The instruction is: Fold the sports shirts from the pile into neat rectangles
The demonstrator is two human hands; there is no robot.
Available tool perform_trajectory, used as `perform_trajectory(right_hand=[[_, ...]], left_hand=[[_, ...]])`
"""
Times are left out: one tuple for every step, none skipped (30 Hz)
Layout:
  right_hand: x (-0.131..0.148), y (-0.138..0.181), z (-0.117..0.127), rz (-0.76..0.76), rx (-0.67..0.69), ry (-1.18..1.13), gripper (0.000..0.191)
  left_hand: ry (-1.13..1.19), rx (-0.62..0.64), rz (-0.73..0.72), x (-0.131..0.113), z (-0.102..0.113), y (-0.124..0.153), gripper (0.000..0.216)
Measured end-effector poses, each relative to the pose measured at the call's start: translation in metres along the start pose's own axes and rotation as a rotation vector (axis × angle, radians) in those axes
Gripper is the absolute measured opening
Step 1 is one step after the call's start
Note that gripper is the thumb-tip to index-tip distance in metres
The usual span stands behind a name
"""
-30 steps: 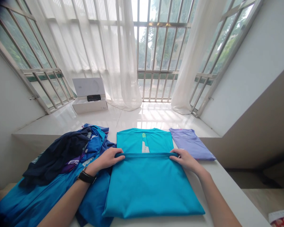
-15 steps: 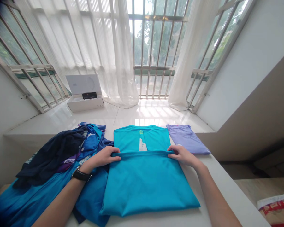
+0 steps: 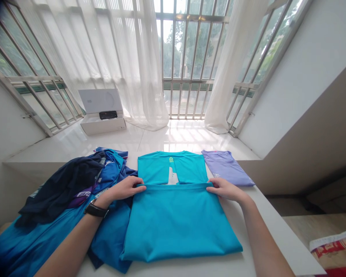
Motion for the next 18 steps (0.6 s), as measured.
perform_trajectory(right_hand=[[-0.001, -0.001, 0.0, 0.0, -0.019, 0.007, 0.053], [-0.002, -0.001, 0.0, -0.007, -0.031, 0.013, 0.055], [-0.005, -0.002, 0.0, -0.019, -0.042, 0.024, 0.055], [-0.008, -0.004, 0.0, -0.037, -0.055, 0.043, 0.055], [-0.011, -0.005, 0.001, -0.054, -0.077, 0.07, 0.055], [-0.014, -0.006, 0.001, -0.068, -0.105, 0.105, 0.054], [-0.017, -0.007, 0.002, -0.078, -0.136, 0.144, 0.052], [-0.018, -0.007, 0.002, -0.084, -0.173, 0.185, 0.05], [-0.018, -0.006, 0.001, -0.087, -0.216, 0.227, 0.048], [-0.017, -0.004, 0.0, -0.084, -0.267, 0.274, 0.045], [-0.015, -0.002, -0.003, -0.072, -0.328, 0.325, 0.041], [-0.011, 0.002, -0.008, -0.051, -0.392, 0.374, 0.037], [-0.007, 0.006, -0.014, -0.019, -0.456, 0.415, 0.034], [-0.003, 0.011, -0.022, 0.025, -0.5, 0.44, 0.034], [0.0, 0.015, -0.032, 0.077, -0.511, 0.449, 0.035], [0.002, 0.019, -0.043, 0.131, -0.487, 0.445, 0.038], [0.002, 0.023, -0.055, 0.177, -0.434, 0.437, 0.041], [0.001, 0.026, -0.067, 0.209, -0.368, 0.439, 0.047]], left_hand=[[0.009, 0.006, 0.002, 0.001, -0.001, 0.0, 0.043], [0.02, 0.009, 0.003, 0.001, -0.001, 0.0, 0.042], [0.026, 0.009, 0.007, 0.002, -0.002, 0.0, 0.04], [0.024, 0.003, 0.014, 0.003, -0.003, -0.001, 0.038], [0.016, -0.006, 0.024, 0.004, -0.004, -0.001, 0.036], [0.002, -0.017, 0.038, 0.006, -0.005, -0.002, 0.034], [-0.016, -0.029, 0.052, 0.007, -0.006, -0.002, 0.032], [-0.035, -0.041, 0.063, 0.009, -0.006, -0.002, 0.03], [-0.055, -0.055, 0.07, 0.011, -0.006, -0.002, 0.028], [-0.079, -0.078, 0.073, 0.011, -0.005, -0.001, 0.025], [-0.111, -0.113, 0.077, 0.009, -0.002, 0.001, 0.023], [-0.148, -0.159, 0.086, 0.006, 0.0, 0.003, 0.021], [-0.186, -0.212, 0.099, 0.0, 0.003, 0.006, 0.019], [-0.218, -0.26, 0.111, -0.009, 0.005, 0.01, 0.019], [-0.239, -0.295, 0.119, -0.021, 0.005, 0.015, 0.019], [-0.247, -0.305, 0.109, -0.034, 0.003, 0.02, 0.021], [-0.247, -0.282, 0.081, -0.048, -0.001, 0.026, 0.023], [-0.254, -0.238, 0.038, -0.061, -0.009, 0.031, 0.025]])
Point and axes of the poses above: each hand's wrist, its own y-axis away from the middle knuckle, its own z-axis out of the back of the hand, x = y × z, the point moved 1 cm from there along -y, towards the middle knuckle, and after that the axes turned 15 degrees about -y, right-handed, at the moved point
